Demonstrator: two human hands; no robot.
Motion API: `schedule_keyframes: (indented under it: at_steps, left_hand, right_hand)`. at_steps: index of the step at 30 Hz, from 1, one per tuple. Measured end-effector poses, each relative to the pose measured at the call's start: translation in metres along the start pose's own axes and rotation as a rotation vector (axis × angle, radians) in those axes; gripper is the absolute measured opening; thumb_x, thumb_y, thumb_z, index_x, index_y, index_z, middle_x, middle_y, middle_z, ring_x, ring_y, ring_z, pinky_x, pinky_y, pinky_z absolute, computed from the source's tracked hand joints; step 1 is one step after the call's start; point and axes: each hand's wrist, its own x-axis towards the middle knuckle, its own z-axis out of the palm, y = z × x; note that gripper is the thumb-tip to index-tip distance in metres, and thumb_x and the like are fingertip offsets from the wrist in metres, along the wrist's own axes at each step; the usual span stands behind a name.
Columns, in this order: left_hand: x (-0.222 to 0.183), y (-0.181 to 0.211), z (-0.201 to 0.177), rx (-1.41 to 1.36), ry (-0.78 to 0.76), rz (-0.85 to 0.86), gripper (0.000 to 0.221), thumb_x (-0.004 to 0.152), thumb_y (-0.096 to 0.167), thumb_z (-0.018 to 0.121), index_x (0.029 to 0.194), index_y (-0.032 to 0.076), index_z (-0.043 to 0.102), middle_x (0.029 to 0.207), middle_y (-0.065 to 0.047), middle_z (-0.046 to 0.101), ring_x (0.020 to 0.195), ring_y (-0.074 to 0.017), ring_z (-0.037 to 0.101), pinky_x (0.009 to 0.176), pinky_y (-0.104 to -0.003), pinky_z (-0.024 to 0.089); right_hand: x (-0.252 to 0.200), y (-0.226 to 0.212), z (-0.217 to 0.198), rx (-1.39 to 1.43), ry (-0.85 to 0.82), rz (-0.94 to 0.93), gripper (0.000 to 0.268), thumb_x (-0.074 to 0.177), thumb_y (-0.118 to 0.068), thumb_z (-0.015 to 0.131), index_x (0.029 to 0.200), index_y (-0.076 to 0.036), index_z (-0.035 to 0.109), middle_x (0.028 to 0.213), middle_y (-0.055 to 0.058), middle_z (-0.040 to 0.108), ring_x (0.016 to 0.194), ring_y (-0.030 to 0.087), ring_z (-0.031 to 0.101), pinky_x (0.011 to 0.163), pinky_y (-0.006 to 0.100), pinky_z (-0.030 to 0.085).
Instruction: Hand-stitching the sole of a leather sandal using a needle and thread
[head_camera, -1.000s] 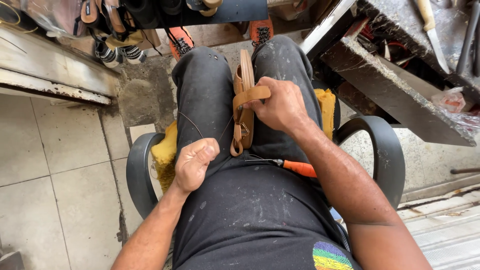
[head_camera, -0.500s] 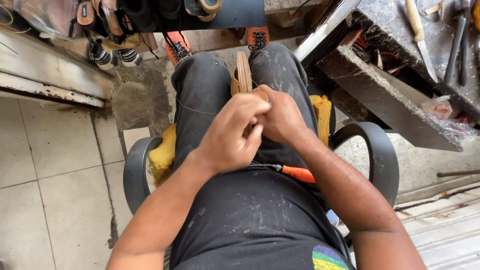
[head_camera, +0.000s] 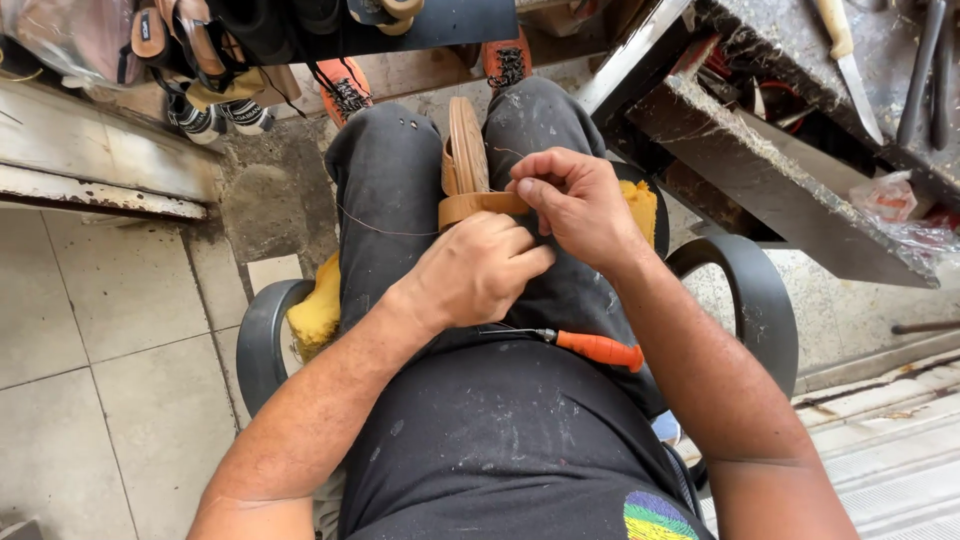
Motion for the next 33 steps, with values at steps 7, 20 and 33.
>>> schedule_keyframes:
  at_steps: [7,20,33]
  left_hand:
    - [0.005,0.003,-0.011,0.401,0.047,-0.252,0.013,0.090,0.012,0.053,0.077,0.014,0.053,0.071,-0.001,0.039,0.065,-0.0244,0.051,0.061,-0.037,0.048]
    - [-0.018,-0.052,-0.007,-0.442,0.152,-1.100,0.069,0.079,0.013,0.076,0.142,0.018,0.047,0.108,-0.006,0.073,0.068,-0.0135,0.058,0.070,-0.032,0.058]
    - [-0.055,-0.101,0.001,-0.957,0.222,-1.085,0.055,0.083,-0.007,0.078,0.133,0.007,0.061,0.092,-0.013,0.073,0.085,-0.0145,0.071,0.077,-0.027,0.062]
  right_hand:
    - [-0.004,-0.003,-0.008,0.019,-0.004,-0.083,0.014,0.092,0.006,0.069,0.103,0.001,0.076,0.076,0.016,0.070,0.052,0.016,0.068,0.048,0.028,0.054]
    - [-0.030,-0.095,-0.054,-0.798,0.288,-0.398,0.043,0.094,0.006,0.070,0.132,-0.002,0.051,0.125,0.020,0.056,0.110,0.033,0.056,0.083,0.043,0.052]
    - [-0.133,-0.032,-0.042,-1.211,-0.709,0.339,0.038,0.098,-0.036,0.055,0.133,-0.024,0.050,0.104,0.008,0.054,0.069,0.040,0.068,0.058,0.055,0.052]
